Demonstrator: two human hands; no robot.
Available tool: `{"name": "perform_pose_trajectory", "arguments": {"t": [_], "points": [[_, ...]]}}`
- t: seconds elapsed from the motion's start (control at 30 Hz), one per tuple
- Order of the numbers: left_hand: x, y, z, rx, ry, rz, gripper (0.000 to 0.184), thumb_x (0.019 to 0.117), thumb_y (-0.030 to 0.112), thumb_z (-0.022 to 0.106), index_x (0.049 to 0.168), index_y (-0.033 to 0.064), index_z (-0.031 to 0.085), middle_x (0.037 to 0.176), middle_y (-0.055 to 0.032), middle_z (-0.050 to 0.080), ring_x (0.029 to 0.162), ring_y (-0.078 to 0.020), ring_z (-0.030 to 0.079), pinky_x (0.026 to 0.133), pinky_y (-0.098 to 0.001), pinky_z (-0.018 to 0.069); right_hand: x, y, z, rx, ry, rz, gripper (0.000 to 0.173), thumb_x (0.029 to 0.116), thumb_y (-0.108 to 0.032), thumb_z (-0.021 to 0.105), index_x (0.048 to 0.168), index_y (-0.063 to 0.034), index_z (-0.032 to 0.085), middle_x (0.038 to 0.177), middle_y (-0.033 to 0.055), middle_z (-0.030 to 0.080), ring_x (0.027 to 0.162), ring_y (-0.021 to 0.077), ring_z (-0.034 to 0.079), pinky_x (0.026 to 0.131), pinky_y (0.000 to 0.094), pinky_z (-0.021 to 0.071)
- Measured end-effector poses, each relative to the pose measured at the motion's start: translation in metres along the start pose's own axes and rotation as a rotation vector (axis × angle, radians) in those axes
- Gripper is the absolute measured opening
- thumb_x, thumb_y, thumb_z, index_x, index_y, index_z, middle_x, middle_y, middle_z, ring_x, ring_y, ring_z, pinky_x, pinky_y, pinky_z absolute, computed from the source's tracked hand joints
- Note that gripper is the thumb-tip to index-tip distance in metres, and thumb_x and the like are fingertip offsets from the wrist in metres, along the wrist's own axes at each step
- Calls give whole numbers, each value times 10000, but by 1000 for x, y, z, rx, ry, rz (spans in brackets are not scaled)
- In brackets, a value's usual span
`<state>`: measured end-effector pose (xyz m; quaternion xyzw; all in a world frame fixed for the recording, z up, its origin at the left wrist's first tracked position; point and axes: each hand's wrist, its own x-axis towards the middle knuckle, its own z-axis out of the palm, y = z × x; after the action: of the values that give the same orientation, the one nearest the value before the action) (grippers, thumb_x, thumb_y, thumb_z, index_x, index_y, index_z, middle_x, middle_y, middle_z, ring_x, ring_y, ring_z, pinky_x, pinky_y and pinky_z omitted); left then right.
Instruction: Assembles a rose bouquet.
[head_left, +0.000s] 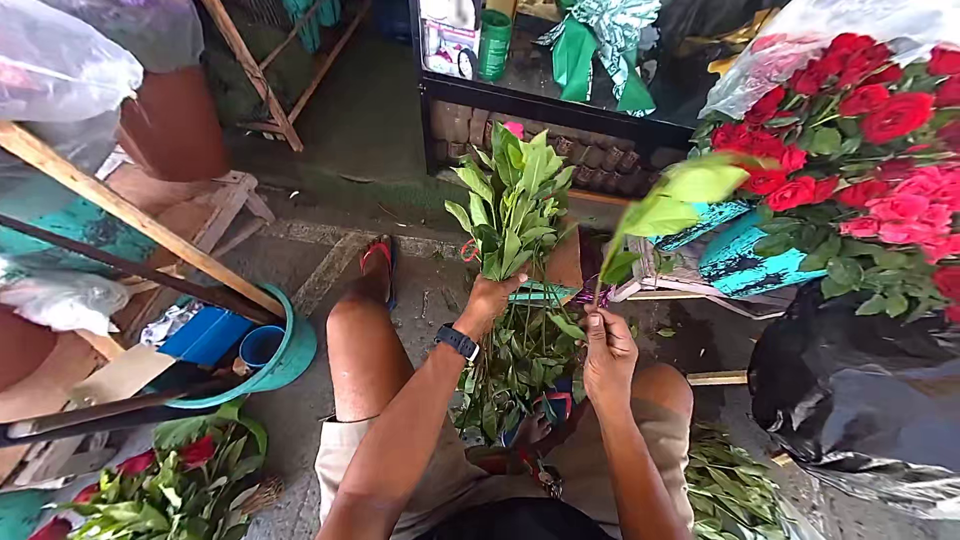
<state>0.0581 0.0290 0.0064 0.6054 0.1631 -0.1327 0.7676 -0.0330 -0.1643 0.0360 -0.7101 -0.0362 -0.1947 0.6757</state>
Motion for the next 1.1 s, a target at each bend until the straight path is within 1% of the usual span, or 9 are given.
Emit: {"name": "perform_pose_trajectory", "arguments": {"t": [0.1, 0.23, 0.4, 0.53, 0.63, 0.73, 0.87, 1.0, 1.1], "points": [[-2, -2, 10, 13, -81, -38, 291, 898, 207, 806, 1097, 71, 642, 623, 5, 514, 444, -66, 412, 428, -214, 377, 4, -9, 18, -133, -149, -154, 202, 1018, -92, 601, 1142, 32, 700, 1068, 94, 709, 862, 109, 682, 704, 260, 603], [-10, 0, 13, 94, -197, -68, 131, 873, 23, 706, 962, 37, 610, 644, 6, 555, 471, -59, 472, 449, -208, 426, 9, 3, 39, -378, -220, -143, 211, 1006, -182, 657, 1120, -35, 755, 1021, 78, 688, 885, 95, 669, 759, 230, 592], [-9, -1, 3, -1, -388, -11, 336, 752, -3, 719, 1066, 22, 602, 899, -70, 682, 769, -134, 656, 708, -312, 569, 16, 23, 40, -538, -149, -67, 204, 1010, -227, 640, 1086, -84, 765, 1002, 45, 698, 923, 80, 665, 827, 230, 574], [-8, 0, 1, -44, -495, -4, 135, 869, 173, 732, 914, 79, 645, 700, 3, 630, 580, -74, 562, 579, -237, 498, 6, 34, 40, -394, -188, 41, 192, 1005, -228, 655, 1051, -65, 746, 1010, 59, 695, 858, 96, 676, 736, 257, 595], [-8, -2, 10, 0, -331, -31, 326, 912, 311, 779, 1031, 26, 673, 777, -54, 686, 629, -109, 625, 611, -281, 549, -6, 37, 44, -299, -208, 106, 201, 994, -214, 678, 1096, -56, 748, 1045, 63, 715, 856, 104, 694, 722, 262, 609], [-10, -6, 20, 60, -119, -33, 439, 943, 368, 749, 1177, 9, 652, 949, -89, 683, 809, -150, 643, 785, -357, 562, -18, 35, 48, -236, -191, 254, 255, 993, -238, 683, 1171, -56, 700, 1001, 58, 722, 805, 136, 708, 671, 308, 631], [-9, -14, 24, 23, -70, 4, 338, 959, 358, 734, 1031, 43, 633, 684, 2, 527, 557, -107, 483, 565, -286, 472, -39, 48, 45, -188, -177, 285, 219, 1030, -236, 618, 1102, -48, 705, 948, 57, 710, 768, 145, 688, 693, 315, 612], [-15, -22, 30, -67, -127, 99, 346, 884, 176, 810, 1117, 4, 621, 794, -40, 618, 599, -99, 516, 594, -268, 486, -37, 46, 44, -106, -186, 370, 205, 1052, -201, 580, 1059, -42, 710, 890, 48, 686, 677, 125, 634, 613, 264, 558], [-20, -25, 35, -28, -92, 175, 308, 833, 139, 833, 1028, 7, 633, 795, -45, 644, 643, -103, 566, 644, -284, 509, -34, 45, 44, -98, -177, 409, 213, 1053, -211, 579, 1037, -50, 718, 861, 45, 678, 650, 121, 611, 594, 265, 536]]}}
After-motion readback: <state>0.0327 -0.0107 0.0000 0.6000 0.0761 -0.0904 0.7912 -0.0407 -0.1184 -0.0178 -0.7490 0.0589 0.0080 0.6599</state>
